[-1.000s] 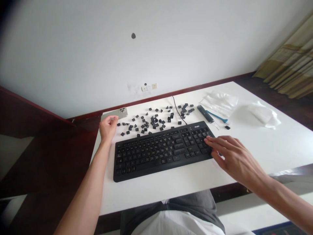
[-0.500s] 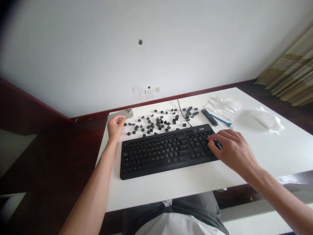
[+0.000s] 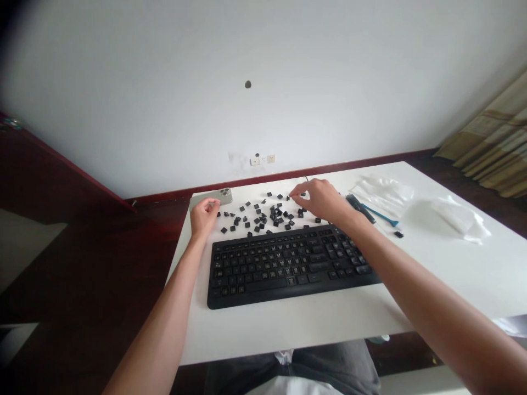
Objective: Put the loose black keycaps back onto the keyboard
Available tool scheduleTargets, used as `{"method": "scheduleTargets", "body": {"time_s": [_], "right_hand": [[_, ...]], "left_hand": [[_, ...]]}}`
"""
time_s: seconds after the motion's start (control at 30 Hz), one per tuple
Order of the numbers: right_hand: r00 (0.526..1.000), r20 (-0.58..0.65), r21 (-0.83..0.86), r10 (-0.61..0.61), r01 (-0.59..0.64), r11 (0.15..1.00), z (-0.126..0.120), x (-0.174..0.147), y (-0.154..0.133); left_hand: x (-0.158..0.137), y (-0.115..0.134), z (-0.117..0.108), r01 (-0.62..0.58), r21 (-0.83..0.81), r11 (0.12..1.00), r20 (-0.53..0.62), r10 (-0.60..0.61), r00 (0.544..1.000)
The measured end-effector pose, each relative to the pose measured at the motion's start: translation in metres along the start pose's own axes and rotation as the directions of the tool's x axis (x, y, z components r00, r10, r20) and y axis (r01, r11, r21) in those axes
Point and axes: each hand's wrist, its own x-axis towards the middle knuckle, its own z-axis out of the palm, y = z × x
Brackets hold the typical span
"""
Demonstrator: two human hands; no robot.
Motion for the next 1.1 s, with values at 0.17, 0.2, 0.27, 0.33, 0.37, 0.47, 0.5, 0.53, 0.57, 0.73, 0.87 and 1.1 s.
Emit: {"method": "scheduleTargets", "body": {"time_s": [0.17, 0.2, 0.27, 0.33, 0.37, 0.47, 0.5, 0.53, 0.57, 0.73, 0.87, 1.1], "right_hand": [[0.992, 0.128, 0.015, 0.001, -0.003, 1.000, -0.003, 0.053, 0.033], [0.985, 0.172, 0.018, -0.011, 0.009, 1.000, -0.001, 0.057, 0.039], [0.969, 0.241, 0.026, -0.046, 0.041, 0.999, 0.004, 0.061, 0.046], [0.956, 0.274, 0.034, -0.105, 0.099, 0.994, 0.014, 0.062, 0.048], [0.950, 0.280, 0.037, -0.136, 0.131, 0.991, 0.020, 0.062, 0.047], [0.933, 0.277, 0.084, -0.229, 0.214, 0.973, 0.034, 0.067, 0.039], [0.927, 0.275, 0.106, -0.254, 0.234, 0.967, 0.038, 0.070, 0.035], [0.920, 0.278, 0.128, -0.278, 0.251, 0.959, 0.041, 0.075, 0.031], [0.912, 0.284, 0.141, -0.295, 0.264, 0.954, 0.044, 0.081, 0.026], [0.875, 0.382, 0.181, -0.297, 0.244, 0.953, 0.059, 0.113, 0.007], [0.875, 0.414, 0.202, -0.251, 0.180, 0.963, 0.068, 0.123, -0.001], [0.981, 0.175, 0.320, -0.084, 0.024, 0.947, 0.010, 0.059, 0.024]], "left_hand": [[0.001, 0.002, 0.000, 0.014, 0.012, 1.000, 0.004, -0.014, 1.000], [0.001, 0.002, 0.000, 0.015, 0.015, 1.000, 0.007, -0.015, 1.000], [0.002, 0.002, 0.000, 0.016, 0.025, 1.000, 0.012, -0.017, 1.000], [0.003, 0.002, 0.000, 0.015, 0.035, 0.999, 0.015, -0.015, 1.000], [0.003, 0.002, 0.000, 0.013, 0.039, 0.999, 0.017, -0.014, 1.000], [0.003, 0.003, 0.000, 0.021, 0.047, 0.999, 0.022, -0.022, 1.000], [0.004, 0.003, 0.000, 0.025, 0.049, 0.998, 0.024, -0.027, 0.999], [0.004, 0.003, 0.000, 0.028, 0.052, 0.998, 0.026, -0.030, 0.999], [0.004, 0.003, 0.000, 0.028, 0.055, 0.998, 0.026, -0.029, 0.999], [0.005, 0.003, 0.001, 0.013, 0.074, 0.997, 0.014, -0.014, 1.000], [0.005, 0.003, 0.001, 0.009, 0.070, 0.998, 0.008, -0.009, 1.000], [0.005, 0.002, 0.000, 0.007, 0.059, 0.998, -0.002, -0.007, 1.000]]}}
